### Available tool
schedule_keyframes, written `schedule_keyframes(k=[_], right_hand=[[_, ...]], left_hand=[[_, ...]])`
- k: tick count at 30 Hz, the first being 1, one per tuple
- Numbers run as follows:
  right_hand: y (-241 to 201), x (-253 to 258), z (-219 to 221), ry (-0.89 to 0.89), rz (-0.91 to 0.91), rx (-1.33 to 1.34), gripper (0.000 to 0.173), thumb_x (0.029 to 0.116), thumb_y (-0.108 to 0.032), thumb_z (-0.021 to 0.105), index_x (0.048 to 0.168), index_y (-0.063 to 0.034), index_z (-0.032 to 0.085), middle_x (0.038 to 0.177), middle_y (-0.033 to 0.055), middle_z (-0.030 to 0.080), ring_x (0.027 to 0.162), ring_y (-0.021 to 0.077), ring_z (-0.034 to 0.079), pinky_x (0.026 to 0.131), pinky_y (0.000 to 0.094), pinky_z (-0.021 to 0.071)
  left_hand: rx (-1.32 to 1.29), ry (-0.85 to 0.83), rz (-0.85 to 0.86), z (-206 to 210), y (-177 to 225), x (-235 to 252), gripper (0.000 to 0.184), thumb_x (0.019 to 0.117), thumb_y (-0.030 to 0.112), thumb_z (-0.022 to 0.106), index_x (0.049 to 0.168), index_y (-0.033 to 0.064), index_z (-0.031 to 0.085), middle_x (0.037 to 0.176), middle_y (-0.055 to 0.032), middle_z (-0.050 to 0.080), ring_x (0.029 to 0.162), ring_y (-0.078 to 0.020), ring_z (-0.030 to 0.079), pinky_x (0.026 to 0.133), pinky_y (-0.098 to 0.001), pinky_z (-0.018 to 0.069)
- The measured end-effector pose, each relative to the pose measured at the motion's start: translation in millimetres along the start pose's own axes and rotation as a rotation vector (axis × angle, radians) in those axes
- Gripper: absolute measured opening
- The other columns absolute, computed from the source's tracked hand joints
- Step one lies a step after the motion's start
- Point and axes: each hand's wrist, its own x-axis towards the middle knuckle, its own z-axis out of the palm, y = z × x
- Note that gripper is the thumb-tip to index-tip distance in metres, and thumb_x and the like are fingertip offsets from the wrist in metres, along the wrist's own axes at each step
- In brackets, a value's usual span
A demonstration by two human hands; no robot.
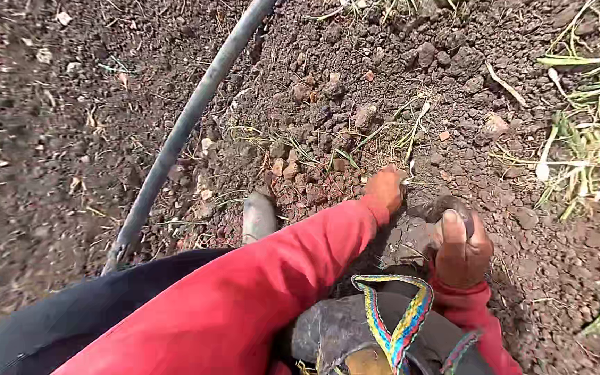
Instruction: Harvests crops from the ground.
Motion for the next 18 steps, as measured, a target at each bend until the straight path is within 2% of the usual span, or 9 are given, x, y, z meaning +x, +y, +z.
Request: schedule_keyframes(k=[2,3,5,6,9,11,13,16,18], right_hand=[[-45,11,-39,0.055,-0.143,0.1,0.04,0.1039,-0.05,0.052,0.097,-0.0119,0.061,0.059,-0.0034,0.052,0.044,0.0115,0.051,0.04,0.0328,0.0471],[-63,18,-55,0.069,-0.167,0.149,0.035,0.104,-0.049,0.052,0.096,-0.0152,0.06,0.059,-0.0062,0.051,0.045,0.0091,0.05,0.04,0.0299,0.0467],[-71,42,-66,0.079,-0.163,0.142,0.031,0.1041,-0.048,0.052,0.095,-0.0185,0.057,0.059,-0.0099,0.05,0.044,0.0066,0.049,0.04,0.0278,0.0459],[-60,52,-60,0.083,-0.13,0.052,0.031,0.1047,-0.048,0.05,0.098,-0.0186,0.056,0.06,-0.0105,0.05,0.045,0.0057,0.05,0.04,0.0279,0.0467],[19,45,-25,0.101,0.139,-0.168,0.044,0.1037,-0.05,0.052,0.107,-0.0078,0.064,0.066,0.002,0.056,0.049,0.0156,0.054,0.046,0.0407,0.049],[48,31,-17,0.138,0.194,-0.2,0.045,0.104,-0.049,0.052,0.106,-0.0067,0.065,0.067,0.0019,0.056,0.05,0.0142,0.054,0.048,0.0388,0.0506],[52,12,-17,0.146,0.186,-0.212,0.042,0.1039,-0.047,0.051,0.1,-0.0073,0.063,0.063,-0.0003,0.053,0.048,0.0121,0.053,0.046,0.0364,0.0487],[40,-3,-23,0.138,0.168,-0.149,0.042,0.1027,-0.049,0.051,0.1,-0.008,0.063,0.062,-0.0003,0.054,0.047,0.0132,0.053,0.044,0.0367,0.0486],[23,-12,-33,0.143,0.076,-0.049,0.047,0.1038,-0.053,0.049,0.099,-0.0074,0.06,0.06,-0.002,0.05,0.045,0.0121,0.05,0.042,0.0347,0.0473]], left_hand=[[-0.028,0.009,0.099,1,-8,-4,0.047,0.0977,0.008,0.063,0.145,0.0114,0.058,0.133,-0.0214,0.062,0.121,-0.0379,0.064,0.102,-0.0565,0.0533],[-0.053,-0.025,0.129,-7,-12,-10,0.045,0.0999,0.007,0.059,0.145,0.0073,0.056,0.134,-0.0219,0.064,0.124,-0.0371,0.063,0.107,-0.0554,0.0505],[-0.101,-0.043,0.209,-27,-15,-11,0.026,0.0999,0.009,0.063,0.124,0.0029,0.07,0.111,-0.0189,0.074,0.105,-0.0338,0.072,0.098,-0.0552,0.0554],[-0.089,-0.072,0.249,-38,-9,-4,0.021,0.0993,0.012,0.066,0.116,0.0051,0.075,0.105,-0.0154,0.077,0.1,-0.0307,0.074,0.096,-0.0542,0.0563],[0.081,-0.229,0.35,-57,28,10,0.021,0.1012,0.023,0.067,0.112,0.0101,0.078,0.106,-0.0126,0.077,0.104,-0.0303,0.072,0.097,-0.0566,0.0547],[0.144,-0.232,0.394,-58,48,19,0.022,0.1027,0.023,0.063,0.113,0.0089,0.077,0.109,-0.0137,0.075,0.107,-0.0321,0.071,0.097,-0.0566,0.0544],[0.07,-0.109,0.344,-59,48,22,0.021,0.1027,0.017,0.062,0.115,0.0042,0.073,0.109,-0.0169,0.074,0.106,-0.0338,0.071,0.096,-0.0562,0.0547],[-0.064,0.205,0.167,-73,31,20,0.021,0.0969,0.007,0.059,0.115,0.0029,0.068,0.105,-0.0178,0.073,0.101,-0.0335,0.071,0.09,-0.0564,0.0556],[-0.052,0.316,0.064,-84,16,15,0.022,0.0933,0.011,0.064,0.114,0.0056,0.071,0.104,-0.0154,0.074,0.098,-0.032,0.072,0.088,-0.0568,0.0562]])
